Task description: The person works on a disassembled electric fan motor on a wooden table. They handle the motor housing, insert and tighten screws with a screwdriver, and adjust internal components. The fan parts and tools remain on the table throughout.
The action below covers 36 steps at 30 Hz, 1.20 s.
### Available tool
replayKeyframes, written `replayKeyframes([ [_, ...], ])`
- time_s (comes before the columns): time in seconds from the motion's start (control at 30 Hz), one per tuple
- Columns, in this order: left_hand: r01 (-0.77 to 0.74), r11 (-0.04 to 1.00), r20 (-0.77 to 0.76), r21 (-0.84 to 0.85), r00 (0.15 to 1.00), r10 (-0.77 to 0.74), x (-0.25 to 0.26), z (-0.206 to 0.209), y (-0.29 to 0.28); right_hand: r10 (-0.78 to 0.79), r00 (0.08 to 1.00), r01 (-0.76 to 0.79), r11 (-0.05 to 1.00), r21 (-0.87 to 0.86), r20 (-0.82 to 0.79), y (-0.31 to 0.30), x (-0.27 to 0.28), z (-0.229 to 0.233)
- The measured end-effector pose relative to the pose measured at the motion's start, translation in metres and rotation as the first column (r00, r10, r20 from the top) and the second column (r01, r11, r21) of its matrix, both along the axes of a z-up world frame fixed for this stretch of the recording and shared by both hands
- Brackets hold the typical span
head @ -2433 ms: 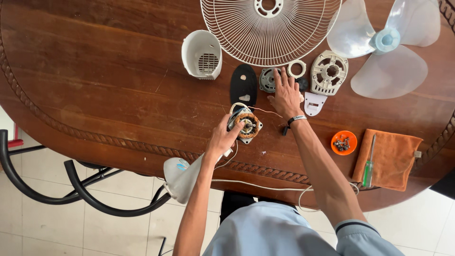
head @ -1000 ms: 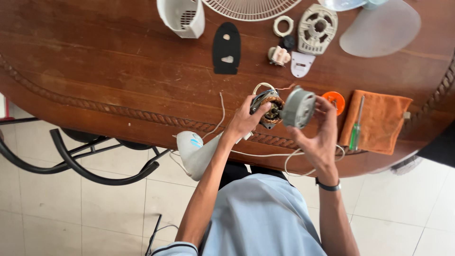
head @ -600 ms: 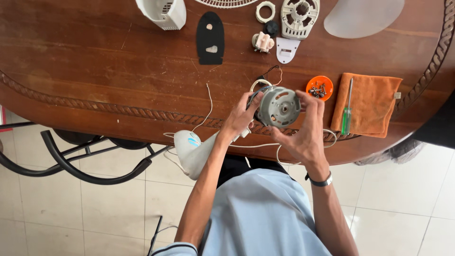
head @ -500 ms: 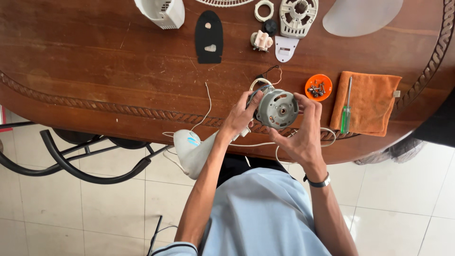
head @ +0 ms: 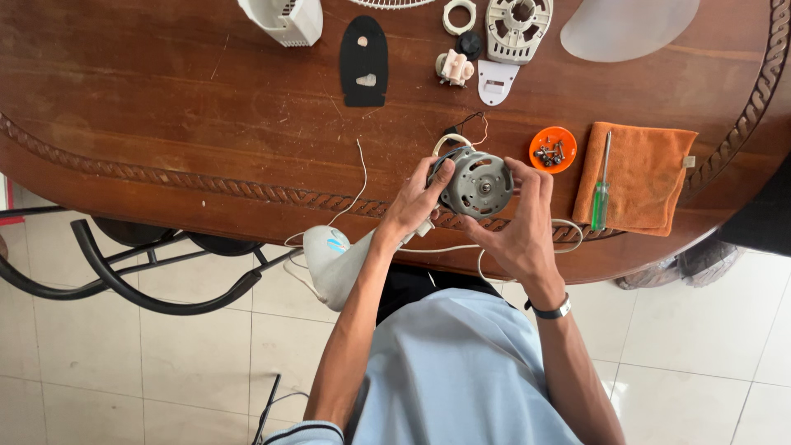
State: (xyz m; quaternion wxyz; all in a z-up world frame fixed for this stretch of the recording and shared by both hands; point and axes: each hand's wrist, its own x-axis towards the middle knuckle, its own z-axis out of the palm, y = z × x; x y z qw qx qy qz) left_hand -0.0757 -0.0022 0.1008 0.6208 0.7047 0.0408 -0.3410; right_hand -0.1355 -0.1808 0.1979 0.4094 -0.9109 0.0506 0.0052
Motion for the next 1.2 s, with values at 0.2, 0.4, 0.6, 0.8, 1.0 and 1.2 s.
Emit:
replayKeyframes([
  [0.2,0.071,0.997,0.082,0.019,0.994,-0.072,-0.006,-0.008,0.004,-0.027,1.000,0.027,0.999,0.019,-0.008,0.004,-0.005,-0.007],
  [0.4,0.056,0.998,0.107,-0.026,0.993,-0.053,-0.009,0.002,0.005,-0.032,0.999,0.031,0.999,0.023,0.028,0.004,-0.010,-0.010],
  [0.6,0.028,1.000,0.076,0.001,0.997,-0.028,-0.009,0.017,0.004,-0.025,1.000,0.023,0.997,0.080,0.014,0.001,-0.014,-0.018],
  [0.8,-0.001,0.999,0.208,-0.048,0.978,0.011,-0.008,0.015,0.004,-0.101,0.994,0.105,0.758,0.644,-0.043,-0.014,-0.016,-0.049],
  [1.0,0.057,0.998,0.169,-0.034,0.984,-0.050,-0.012,0.012,0.005,-0.169,0.874,0.483,0.413,0.772,-0.456,-0.010,0.008,-0.074],
  [1.2,0.042,0.999,0.203,-0.026,0.978,-0.036,-0.014,0.011,0.002,-0.109,0.781,0.616,0.296,0.730,-0.615,0.002,0.023,-0.065],
])
